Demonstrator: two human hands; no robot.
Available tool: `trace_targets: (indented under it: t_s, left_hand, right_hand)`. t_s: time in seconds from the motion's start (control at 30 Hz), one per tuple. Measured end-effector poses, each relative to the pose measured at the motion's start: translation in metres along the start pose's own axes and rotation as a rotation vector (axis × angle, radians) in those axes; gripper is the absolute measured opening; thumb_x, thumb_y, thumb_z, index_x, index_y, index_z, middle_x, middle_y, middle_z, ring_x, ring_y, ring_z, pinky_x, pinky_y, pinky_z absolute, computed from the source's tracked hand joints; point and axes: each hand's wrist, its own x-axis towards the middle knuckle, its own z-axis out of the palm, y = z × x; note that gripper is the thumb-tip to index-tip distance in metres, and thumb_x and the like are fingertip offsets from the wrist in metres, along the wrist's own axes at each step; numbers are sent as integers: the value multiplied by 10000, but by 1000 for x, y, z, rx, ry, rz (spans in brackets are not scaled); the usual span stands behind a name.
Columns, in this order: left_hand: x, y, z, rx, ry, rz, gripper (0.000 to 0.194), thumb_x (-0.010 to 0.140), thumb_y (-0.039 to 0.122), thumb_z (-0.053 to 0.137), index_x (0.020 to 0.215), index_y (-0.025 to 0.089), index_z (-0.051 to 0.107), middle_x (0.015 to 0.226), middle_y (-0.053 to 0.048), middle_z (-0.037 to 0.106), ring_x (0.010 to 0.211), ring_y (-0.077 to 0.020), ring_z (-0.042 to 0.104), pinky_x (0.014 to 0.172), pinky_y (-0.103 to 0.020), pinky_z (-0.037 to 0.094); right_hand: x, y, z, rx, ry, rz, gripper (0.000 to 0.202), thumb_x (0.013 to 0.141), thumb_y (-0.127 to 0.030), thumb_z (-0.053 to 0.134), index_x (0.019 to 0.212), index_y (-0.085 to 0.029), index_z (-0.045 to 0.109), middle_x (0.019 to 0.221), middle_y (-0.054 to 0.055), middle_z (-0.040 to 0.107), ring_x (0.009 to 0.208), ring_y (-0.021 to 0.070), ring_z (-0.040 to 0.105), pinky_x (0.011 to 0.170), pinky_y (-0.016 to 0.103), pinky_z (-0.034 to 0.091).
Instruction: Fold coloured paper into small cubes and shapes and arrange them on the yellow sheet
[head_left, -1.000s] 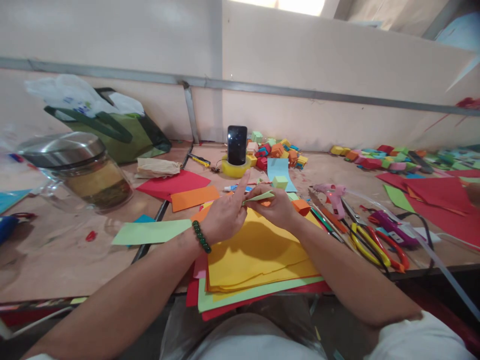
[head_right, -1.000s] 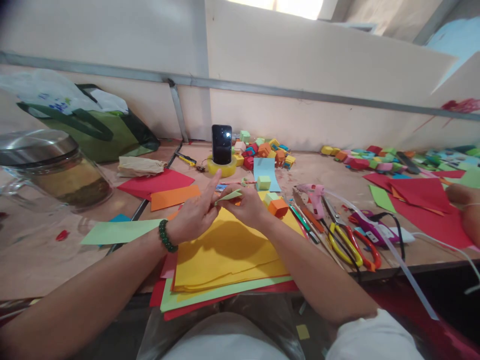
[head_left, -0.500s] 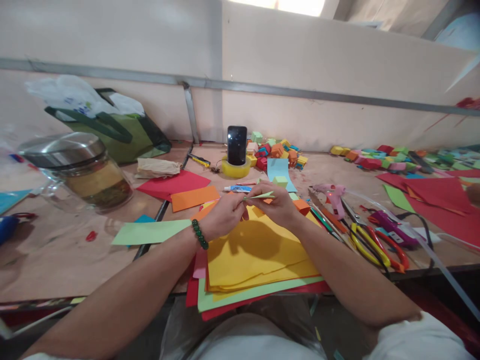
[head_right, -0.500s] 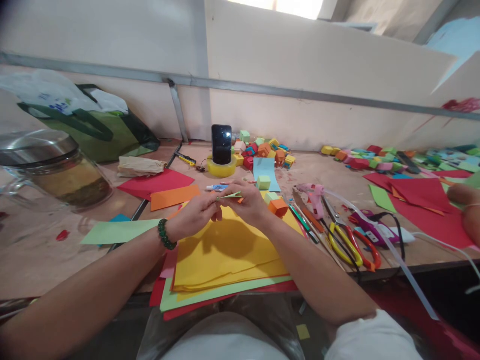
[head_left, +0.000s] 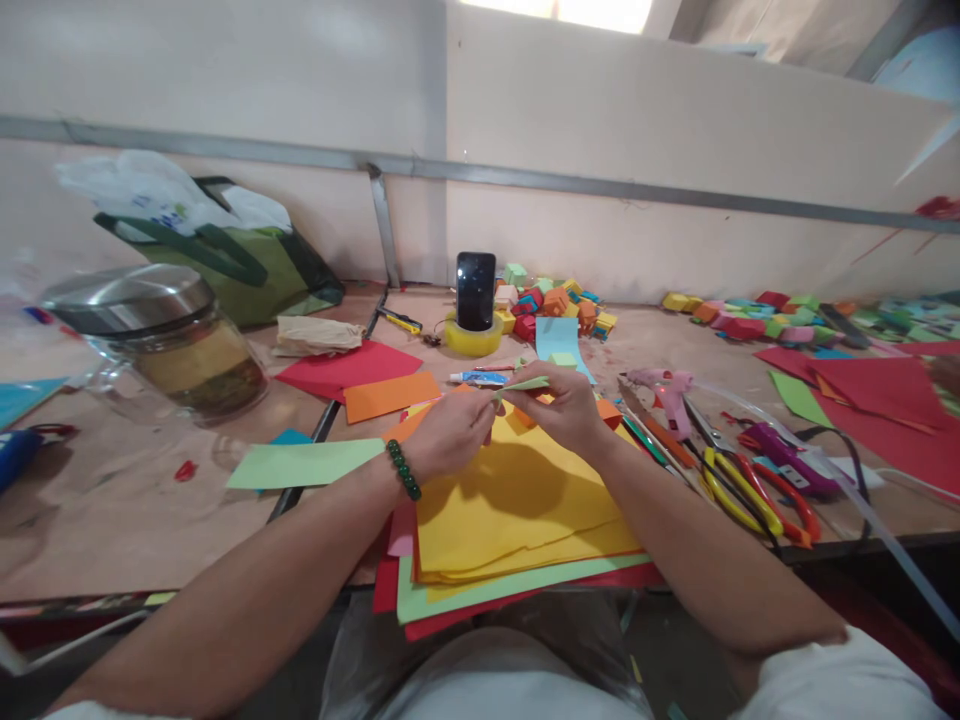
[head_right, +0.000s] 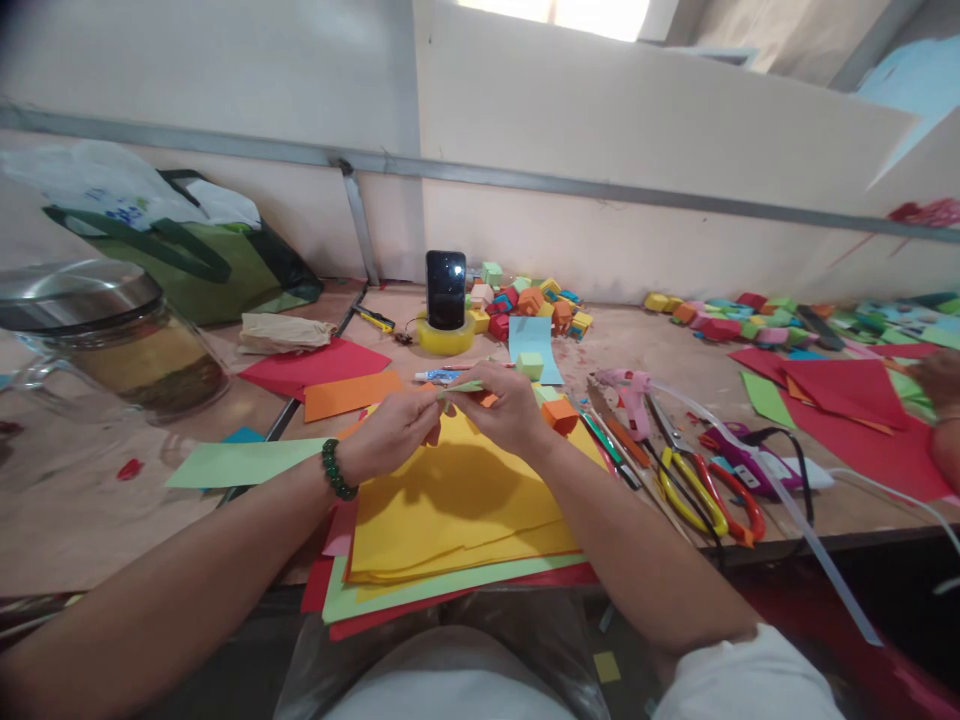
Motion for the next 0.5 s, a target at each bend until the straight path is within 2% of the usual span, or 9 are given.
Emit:
trace_targets:
  t_s: [0.17,0.27,0.5]
  left_hand:
    - [0,3,-1,-151,65,-82,338,850,229,359,545,177,493,510,-5,569,505,-117,516,530,-227,387]
    - [0,5,2,-357,104,-140,309,841,238,364,580,167,513,528,-9,585,496,-110,537,522,-215,417]
    - [3,6,4,-733,74,-174,206,806,266,415,686,156,541,589,-14,598,579,-126,599,594,-230,472]
  right_hand:
    - [-1,-6,0,-149,-9,-238,73,838,-194,614,810,-214,679,741,39,669,681,141,624,643,261,514]
    - [-4,-5,1,-256,-45,-368,134,846,-147,569,879,-227,672,768,50,669,708,148,629,628,257,508]
    - [-6,-3,1,-425,-102,-472,274,849,-66,475,1002,-229,634,811,65,647,756,169,613,669,288,521]
